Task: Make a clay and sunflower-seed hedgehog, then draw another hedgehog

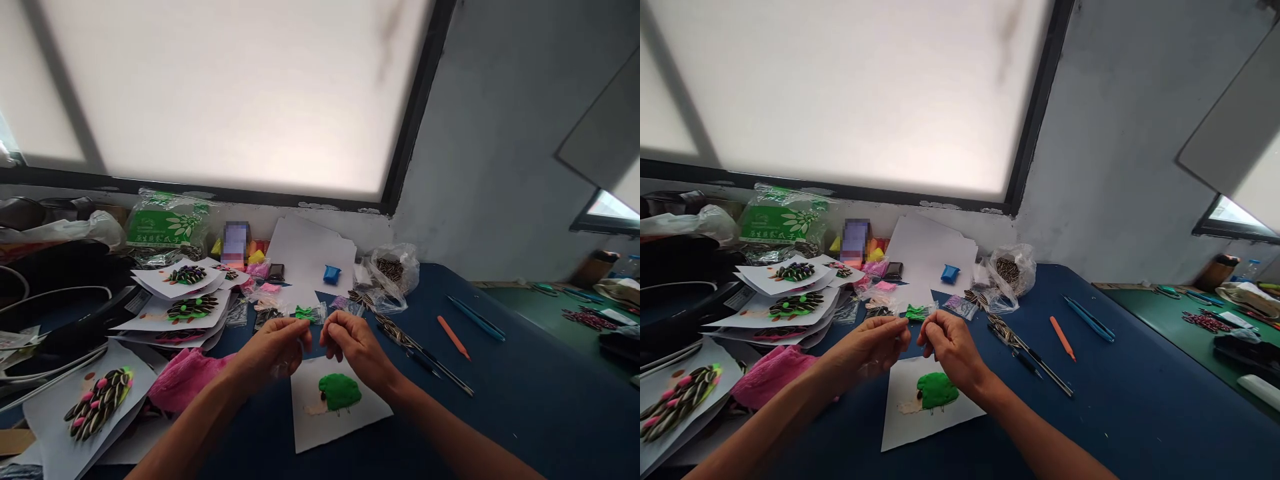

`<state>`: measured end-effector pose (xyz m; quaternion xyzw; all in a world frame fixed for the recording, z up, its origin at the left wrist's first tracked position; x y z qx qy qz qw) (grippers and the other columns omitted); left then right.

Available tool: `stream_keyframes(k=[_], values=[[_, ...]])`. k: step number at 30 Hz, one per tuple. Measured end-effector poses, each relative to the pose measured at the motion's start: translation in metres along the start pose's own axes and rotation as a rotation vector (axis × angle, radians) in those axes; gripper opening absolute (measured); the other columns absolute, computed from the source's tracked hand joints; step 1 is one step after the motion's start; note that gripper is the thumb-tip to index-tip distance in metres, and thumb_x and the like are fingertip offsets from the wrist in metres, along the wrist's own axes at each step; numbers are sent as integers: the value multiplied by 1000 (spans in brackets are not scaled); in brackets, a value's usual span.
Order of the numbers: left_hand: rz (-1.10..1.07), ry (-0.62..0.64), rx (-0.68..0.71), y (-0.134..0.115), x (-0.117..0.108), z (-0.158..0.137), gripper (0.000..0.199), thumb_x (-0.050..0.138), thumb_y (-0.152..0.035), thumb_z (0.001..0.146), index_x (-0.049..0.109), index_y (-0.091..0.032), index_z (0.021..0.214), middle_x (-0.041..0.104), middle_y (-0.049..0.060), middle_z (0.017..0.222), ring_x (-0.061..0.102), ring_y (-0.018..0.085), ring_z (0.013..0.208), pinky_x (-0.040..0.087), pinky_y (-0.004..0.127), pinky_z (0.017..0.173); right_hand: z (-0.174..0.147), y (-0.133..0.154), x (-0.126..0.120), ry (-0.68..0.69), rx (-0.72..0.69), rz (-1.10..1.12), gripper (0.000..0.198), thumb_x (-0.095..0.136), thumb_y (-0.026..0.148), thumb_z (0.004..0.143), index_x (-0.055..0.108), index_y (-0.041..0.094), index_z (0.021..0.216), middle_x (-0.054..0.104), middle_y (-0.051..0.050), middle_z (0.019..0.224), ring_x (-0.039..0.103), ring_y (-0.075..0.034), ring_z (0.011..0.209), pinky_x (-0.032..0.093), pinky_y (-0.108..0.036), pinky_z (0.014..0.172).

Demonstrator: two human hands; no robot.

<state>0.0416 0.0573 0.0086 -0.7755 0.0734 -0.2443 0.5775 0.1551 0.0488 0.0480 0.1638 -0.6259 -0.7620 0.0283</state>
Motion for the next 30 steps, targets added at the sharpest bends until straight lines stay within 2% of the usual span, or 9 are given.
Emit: stream_keyframes(k=[3,6,10,13,17,21,25,30], values=[[3,-1,55,-2,-3,2,42,83,-50,57,61,-15,68,40,-9,36,35,5,36,20,17,36,0,2,-3,-25,-14,-9,24,52,36,88,56,16,75,60,-1,69,51,-11,56,40,-23,51],[-67,-28,50,0,-6,4,46,87,-46,51,54,-17,62,42,-10,40,33,3,35,20,17,36,1,6,-6,-38,-42,-19,30,53,39,89,55,17,69,57,0,63,50,-11,55,41,-24,52],[-46,-31,32,-1,-5,3,50,82,-59,54,56,-16,62,48,-8,43,36,3,34,18,17,35,-1,12,-10,-77,-83,-67,13,51,25,87,59,17,80,59,0,73,53,-11,59,42,-24,54],[-8,-30,19,-2,-2,1,56,78,-66,52,60,-15,62,45,-7,39,41,6,34,18,18,35,-5,15,-8,-66,-102,-125,15,46,14,83,58,17,74,55,1,68,50,-11,59,39,-23,53],[18,0,-3,-1,3,0,57,73,-69,57,51,-16,54,42,-7,38,41,6,34,20,19,36,-11,10,0,-22,-52,-108,11,48,20,85,59,17,83,56,1,67,50,-12,59,41,-25,54],[63,38,43,0,7,1,52,76,-64,57,51,-18,63,43,-9,41,37,5,33,18,19,36,-14,5,5,-5,-37,-138,13,50,24,86,61,16,84,57,-1,69,52,-14,63,42,-27,59],[106,25,55,1,6,2,49,80,-58,57,56,-17,70,46,-9,44,39,5,36,21,19,38,-14,4,-1,-62,-60,-174,8,51,20,84,58,17,85,55,0,73,49,-12,63,40,-25,58],[70,11,-11,7,4,5,55,74,-68,55,50,-18,60,46,-7,47,39,5,35,19,20,37,-12,-2,-8,-93,-35,-218,16,40,12,82,53,19,76,44,4,64,38,-10,55,35,-23,51]])
Point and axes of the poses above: each hand's wrist, its own z-axis towards the middle knuckle, its own x-axis out of the palm, y = z × x, the point moved 8 cm from there along z, towards the middle knuckle
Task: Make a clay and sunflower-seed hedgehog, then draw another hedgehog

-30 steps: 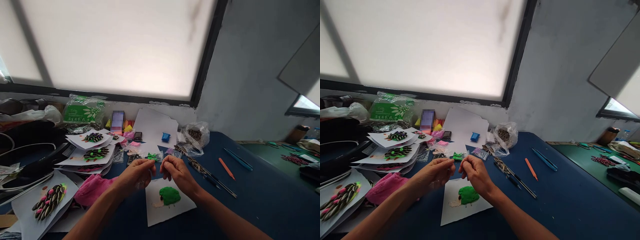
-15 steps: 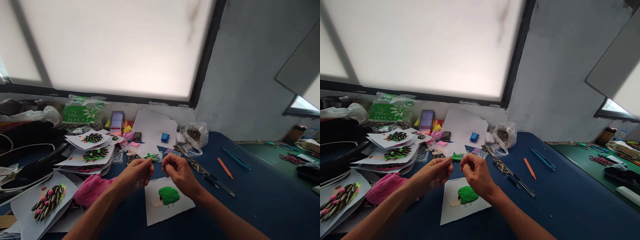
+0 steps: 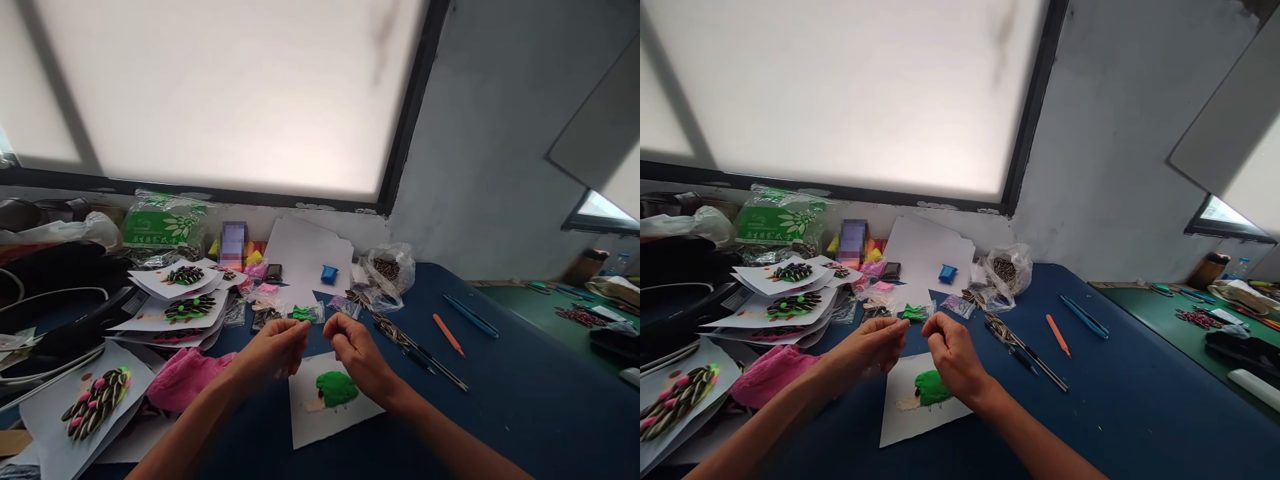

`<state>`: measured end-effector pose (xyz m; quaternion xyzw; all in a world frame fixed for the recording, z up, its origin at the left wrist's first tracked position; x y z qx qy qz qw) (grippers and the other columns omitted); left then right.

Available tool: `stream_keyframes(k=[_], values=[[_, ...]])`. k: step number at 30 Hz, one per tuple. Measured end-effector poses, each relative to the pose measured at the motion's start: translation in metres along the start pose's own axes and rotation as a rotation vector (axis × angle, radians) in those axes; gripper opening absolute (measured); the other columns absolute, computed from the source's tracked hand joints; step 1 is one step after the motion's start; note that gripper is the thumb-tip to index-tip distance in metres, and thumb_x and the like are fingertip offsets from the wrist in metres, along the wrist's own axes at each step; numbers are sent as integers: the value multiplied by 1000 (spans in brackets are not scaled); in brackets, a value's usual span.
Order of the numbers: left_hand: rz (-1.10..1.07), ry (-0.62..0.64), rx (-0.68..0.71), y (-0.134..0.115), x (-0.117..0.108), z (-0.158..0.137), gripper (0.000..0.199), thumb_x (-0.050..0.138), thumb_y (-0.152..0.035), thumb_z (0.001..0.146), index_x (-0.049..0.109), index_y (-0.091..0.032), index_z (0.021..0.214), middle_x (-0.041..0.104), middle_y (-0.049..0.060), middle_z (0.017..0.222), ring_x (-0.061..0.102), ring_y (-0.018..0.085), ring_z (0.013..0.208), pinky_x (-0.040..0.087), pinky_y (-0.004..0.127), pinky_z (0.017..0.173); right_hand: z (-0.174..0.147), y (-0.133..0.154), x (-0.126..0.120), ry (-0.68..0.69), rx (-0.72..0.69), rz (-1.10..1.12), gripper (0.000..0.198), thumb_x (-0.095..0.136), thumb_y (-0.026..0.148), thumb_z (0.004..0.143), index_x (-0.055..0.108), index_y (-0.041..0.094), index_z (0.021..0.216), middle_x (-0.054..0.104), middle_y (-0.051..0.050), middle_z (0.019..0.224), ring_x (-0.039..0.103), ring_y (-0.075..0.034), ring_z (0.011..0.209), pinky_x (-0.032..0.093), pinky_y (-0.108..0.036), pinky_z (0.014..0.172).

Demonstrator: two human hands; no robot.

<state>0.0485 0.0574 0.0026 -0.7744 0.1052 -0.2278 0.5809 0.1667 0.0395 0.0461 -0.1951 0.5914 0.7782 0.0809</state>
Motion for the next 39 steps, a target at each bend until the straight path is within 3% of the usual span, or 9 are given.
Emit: stream_keyframes(k=[6,10,13,16,21,28,30,34,39], values=[[48,10,39,-5,2,-3,52,74,-64,60,49,-19,61,41,-9,44,36,5,35,20,19,38,0,-4,3,24,36,81,15,44,27,91,56,18,93,42,6,59,40,-11,50,38,-24,49],[95,7,91,-11,0,-6,47,76,-60,60,56,-17,67,45,-8,46,38,6,37,22,19,38,-1,11,0,-27,-83,26,14,58,25,86,63,19,97,61,-2,82,59,-16,75,49,-29,70],[144,9,94,-11,-2,-5,51,69,-67,64,59,-16,65,48,-6,45,39,7,37,24,20,37,-2,18,2,0,-149,3,10,64,26,84,68,20,89,64,-4,94,61,-18,88,49,-32,81],[253,10,99,-10,-3,-3,56,61,-71,69,59,-16,61,45,-5,37,35,7,34,23,20,37,-3,16,6,36,-130,-3,11,65,29,84,70,18,87,65,-4,90,61,-18,86,50,-31,78],[391,22,76,-6,0,-3,59,58,-74,69,60,-16,61,47,-4,38,39,8,34,24,20,37,-3,15,1,-37,-145,-33,8,67,25,83,69,18,80,64,-2,81,59,-17,78,49,-30,73],[402,108,29,-7,-1,-7,56,52,-70,75,62,-16,66,43,-6,37,40,9,35,25,18,37,-4,24,5,4,-243,-96,11,66,24,85,72,20,77,64,-3,83,61,-17,80,49,-30,76],[488,39,-19,-6,-13,-7,44,57,-60,75,63,-16,71,45,-6,42,41,9,36,23,17,34,-6,25,9,47,-242,-151,7,67,21,84,72,20,79,62,-3,86,60,-17,81,49,-30,75],[724,-42,-38,-5,-28,-8,15,62,-29,66,63,-17,73,52,-5,58,46,9,39,27,17,33,-15,20,33,288,-239,-384,7,71,14,79,72,21,77,59,-1,84,57,-15,79,44,-27,72],[935,-96,12,-5,-27,-6,10,57,-18,58,63,-17,66,54,-3,59,48,10,44,30,18,37,-23,12,46,405,-232,-586,7,73,14,77,73,21,78,59,-1,83,55,-16,81,41,-27,75]])
Point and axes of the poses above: each hand's wrist, its own z-axis towards the middle knuckle, its own x-axis out of the palm, y = z × x, the point moved 8 cm from there along z, towards the middle knuckle
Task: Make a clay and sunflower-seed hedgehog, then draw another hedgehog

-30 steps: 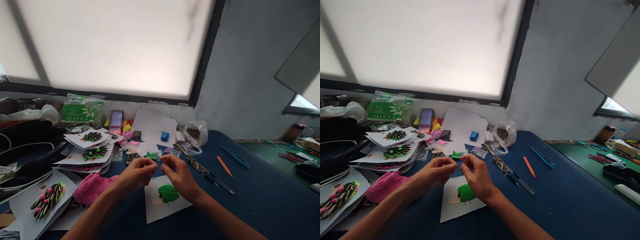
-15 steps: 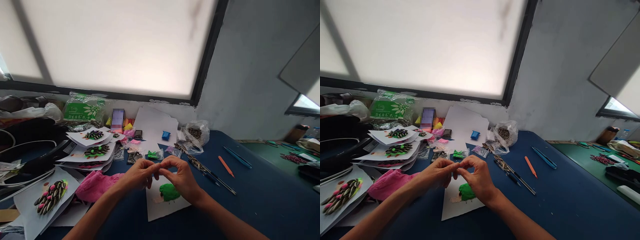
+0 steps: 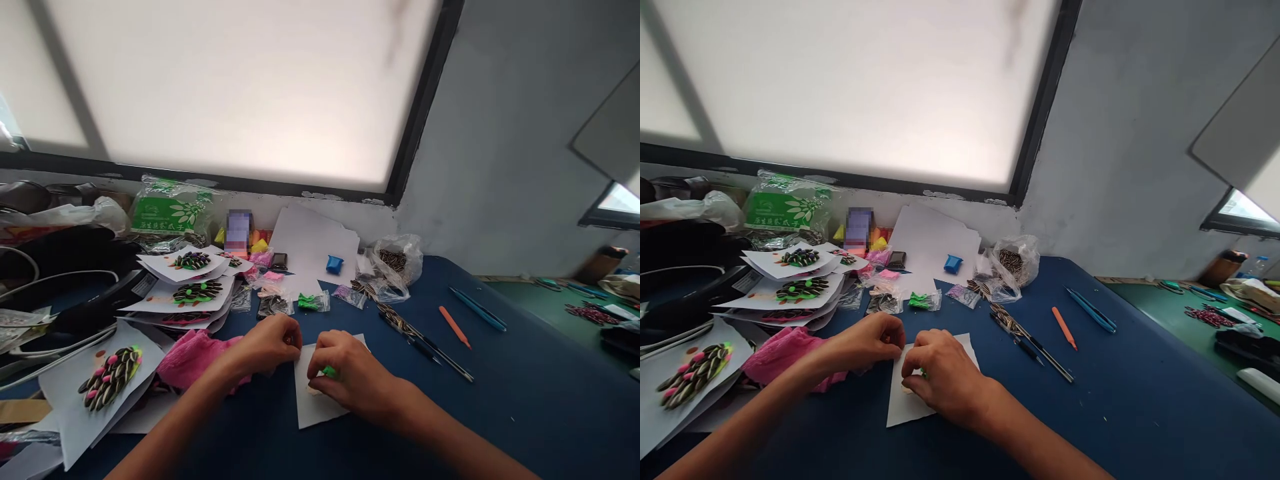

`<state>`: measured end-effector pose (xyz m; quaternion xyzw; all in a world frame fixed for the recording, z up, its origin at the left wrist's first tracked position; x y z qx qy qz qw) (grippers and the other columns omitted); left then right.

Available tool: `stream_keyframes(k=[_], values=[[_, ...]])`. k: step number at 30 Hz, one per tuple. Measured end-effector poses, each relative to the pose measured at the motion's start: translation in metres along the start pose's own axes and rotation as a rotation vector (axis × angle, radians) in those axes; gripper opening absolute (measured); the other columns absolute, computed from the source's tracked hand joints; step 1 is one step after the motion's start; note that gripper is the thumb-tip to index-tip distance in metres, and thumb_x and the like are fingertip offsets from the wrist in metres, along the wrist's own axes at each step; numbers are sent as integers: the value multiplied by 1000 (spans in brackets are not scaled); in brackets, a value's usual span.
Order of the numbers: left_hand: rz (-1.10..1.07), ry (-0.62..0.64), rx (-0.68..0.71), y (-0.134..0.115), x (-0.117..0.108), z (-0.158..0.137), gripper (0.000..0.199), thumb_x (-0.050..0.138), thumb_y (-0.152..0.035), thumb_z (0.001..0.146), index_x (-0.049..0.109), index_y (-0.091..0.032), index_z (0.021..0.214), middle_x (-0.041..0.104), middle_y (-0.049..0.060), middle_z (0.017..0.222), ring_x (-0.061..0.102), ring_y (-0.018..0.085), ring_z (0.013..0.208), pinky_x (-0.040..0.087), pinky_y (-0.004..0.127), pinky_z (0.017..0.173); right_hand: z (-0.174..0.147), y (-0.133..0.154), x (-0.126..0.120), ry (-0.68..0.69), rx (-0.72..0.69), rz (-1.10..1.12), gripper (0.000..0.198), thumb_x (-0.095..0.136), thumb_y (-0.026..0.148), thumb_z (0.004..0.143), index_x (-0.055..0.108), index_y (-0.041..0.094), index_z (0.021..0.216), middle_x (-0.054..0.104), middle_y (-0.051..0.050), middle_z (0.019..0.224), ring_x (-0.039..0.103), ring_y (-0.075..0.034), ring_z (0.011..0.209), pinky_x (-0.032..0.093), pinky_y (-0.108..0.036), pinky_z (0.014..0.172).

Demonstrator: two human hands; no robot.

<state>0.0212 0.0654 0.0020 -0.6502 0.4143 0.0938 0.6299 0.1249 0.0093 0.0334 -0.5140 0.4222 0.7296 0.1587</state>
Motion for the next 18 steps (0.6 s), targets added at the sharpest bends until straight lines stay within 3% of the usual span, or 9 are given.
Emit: stream_keyframes(k=[8,13,18], values=[[-1,13,-7,2,2,2,12,56,-19,59,63,-17,68,55,-2,62,50,12,47,34,18,36,0,0,13,63,-24,-32,11,69,11,80,73,21,84,65,-3,91,57,-18,90,40,-29,81],[-19,17,-6,6,4,4,12,55,-18,58,63,-18,68,55,-2,60,50,11,45,33,17,35,1,1,16,55,-29,-89,6,67,16,82,72,20,83,64,-3,91,56,-17,87,38,-28,78],[-42,-23,8,5,1,3,10,57,-15,57,64,-18,64,54,-2,56,48,10,44,28,16,36,-3,9,15,107,-95,-211,14,60,14,86,72,20,81,63,-3,87,52,-16,80,35,-28,72]])
Point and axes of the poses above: each hand's wrist, its own z-axis towards the middle knuckle, its own x-axis out of the palm, y = z × x, the point moved 8 cm from there along z, towards the middle knuckle
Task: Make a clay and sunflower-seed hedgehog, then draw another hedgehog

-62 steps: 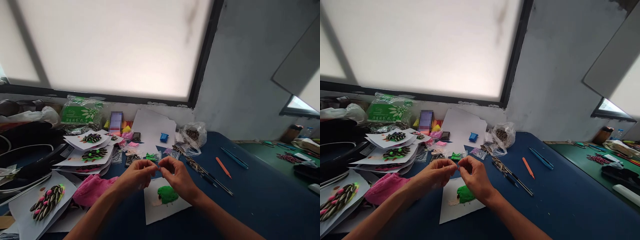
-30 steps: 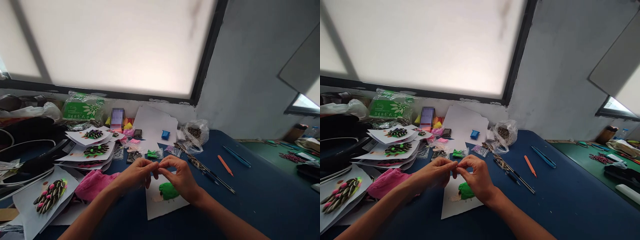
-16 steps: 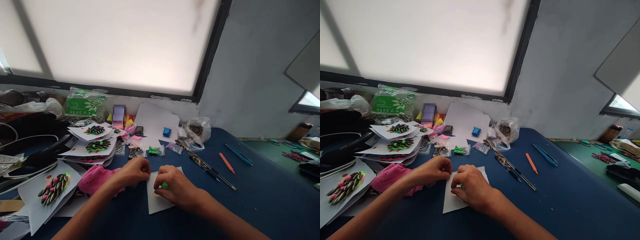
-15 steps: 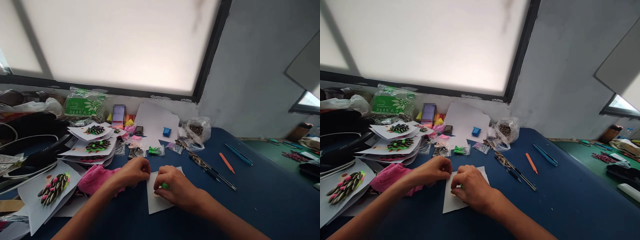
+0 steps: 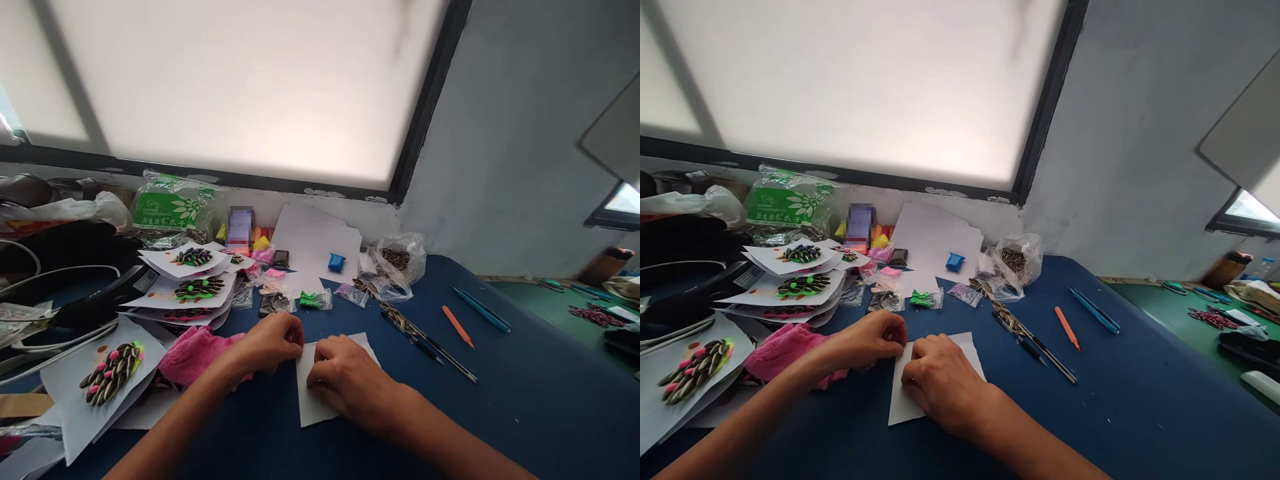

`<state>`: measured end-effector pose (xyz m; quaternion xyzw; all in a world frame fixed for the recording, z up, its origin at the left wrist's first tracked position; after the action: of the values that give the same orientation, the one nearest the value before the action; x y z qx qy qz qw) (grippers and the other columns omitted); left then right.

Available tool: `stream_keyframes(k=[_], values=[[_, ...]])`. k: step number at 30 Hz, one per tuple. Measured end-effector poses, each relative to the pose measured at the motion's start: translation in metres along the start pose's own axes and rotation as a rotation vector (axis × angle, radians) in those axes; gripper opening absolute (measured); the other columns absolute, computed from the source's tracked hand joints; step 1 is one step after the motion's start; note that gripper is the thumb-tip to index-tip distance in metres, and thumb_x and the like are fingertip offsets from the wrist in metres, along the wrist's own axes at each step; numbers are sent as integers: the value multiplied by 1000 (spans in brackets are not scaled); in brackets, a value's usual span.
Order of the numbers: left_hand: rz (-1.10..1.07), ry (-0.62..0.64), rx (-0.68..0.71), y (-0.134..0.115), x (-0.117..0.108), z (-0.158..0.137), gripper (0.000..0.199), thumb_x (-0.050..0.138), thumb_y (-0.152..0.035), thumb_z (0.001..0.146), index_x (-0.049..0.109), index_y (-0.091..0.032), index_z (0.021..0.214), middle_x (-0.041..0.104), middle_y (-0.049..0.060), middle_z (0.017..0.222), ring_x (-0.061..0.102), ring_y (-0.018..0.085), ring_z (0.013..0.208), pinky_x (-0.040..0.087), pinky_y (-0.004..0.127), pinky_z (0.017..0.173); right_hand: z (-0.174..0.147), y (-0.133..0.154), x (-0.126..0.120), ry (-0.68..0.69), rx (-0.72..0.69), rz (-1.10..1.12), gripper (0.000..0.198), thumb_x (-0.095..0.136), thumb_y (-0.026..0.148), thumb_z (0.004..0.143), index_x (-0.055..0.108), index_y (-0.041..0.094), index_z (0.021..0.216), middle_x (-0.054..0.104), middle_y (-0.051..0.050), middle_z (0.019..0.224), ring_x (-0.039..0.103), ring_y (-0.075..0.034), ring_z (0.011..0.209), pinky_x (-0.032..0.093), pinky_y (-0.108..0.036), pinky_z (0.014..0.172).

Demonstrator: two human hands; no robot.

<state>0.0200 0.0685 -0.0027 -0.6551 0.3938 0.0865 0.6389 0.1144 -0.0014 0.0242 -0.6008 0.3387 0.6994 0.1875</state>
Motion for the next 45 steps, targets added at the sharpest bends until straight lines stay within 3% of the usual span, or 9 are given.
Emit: stream_keyframes(k=[9,16,22,26,29,32,36,40,45], values=[[17,25,-9,-4,1,-1,9,56,-16,58,62,-18,65,54,-3,56,47,10,42,29,17,37,-7,5,-5,42,-5,-53,23,51,11,87,72,21,88,62,-5,88,52,-17,79,32,-28,66],[48,46,-19,-2,2,-1,14,54,-20,58,62,-17,69,52,-3,58,47,11,44,32,18,36,-11,11,-6,94,-29,-105,19,54,6,81,67,17,73,58,-5,85,49,-16,78,31,-27,65],[106,76,-22,-3,3,-1,16,54,-23,59,62,-17,72,55,-3,61,52,12,51,36,18,41,-11,7,-18,0,18,-92,27,46,10,88,70,21,95,60,-5,88,50,-16,76,31,-29,66],[97,73,-19,-6,2,-3,13,55,-23,61,61,-17,70,53,-4,60,48,10,46,33,19,41,-10,2,-18,-29,44,-80,27,48,12,88,72,22,96,62,-5,89,52,-17,78,32,-30,68],[-63,22,-51,-6,-2,-2,15,59,-32,65,58,-17,67,48,-6,55,44,9,41,30,19,38,-8,-3,-20,-90,77,-43,23,50,12,87,71,19,94,63,-5,89,53,-17,77,34,-30,69],[-468,-119,-46,-5,-14,1,27,62,-42,67,59,-16,72,51,-5,58,45,8,45,33,19,41,-6,-12,-25,-179,128,59,17,52,14,89,68,17,88,63,-4,83,54,-15,73,36,-27,66],[-989,-183,27,-7,-21,3,27,62,-24,60,65,-14,85,61,1,81,57,12,68,47,23,63,-4,-25,-30,-284,212,266,19,54,21,90,64,17,75,63,-1,71,54,-12,65,36,-24,60],[-1092,-115,52,-15,-11,1,31,64,-13,54,67,-15,85,64,1,83,60,13,72,49,25,70,-6,-35,-34,-361,281,467,20,53,28,91,64,17,79,63,0,71,55,-13,64,37,-24,59],[-1078,-51,107,-26,0,0,27,81,-22,59,68,-14,82,69,2,82,63,14,77,51,25,78,-7,-42,-34,-406,339,595,19,54,27,88,61,16,74,57,0,67,50,-12,61,37,-24,57]])
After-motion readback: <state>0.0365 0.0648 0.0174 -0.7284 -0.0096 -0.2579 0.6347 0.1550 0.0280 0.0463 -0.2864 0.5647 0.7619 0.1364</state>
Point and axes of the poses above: each hand's wrist, its own z-axis towards the middle knuckle, its own x-axis out of the palm, y = z × x, the point moved 8 cm from there along z, towards the middle knuckle
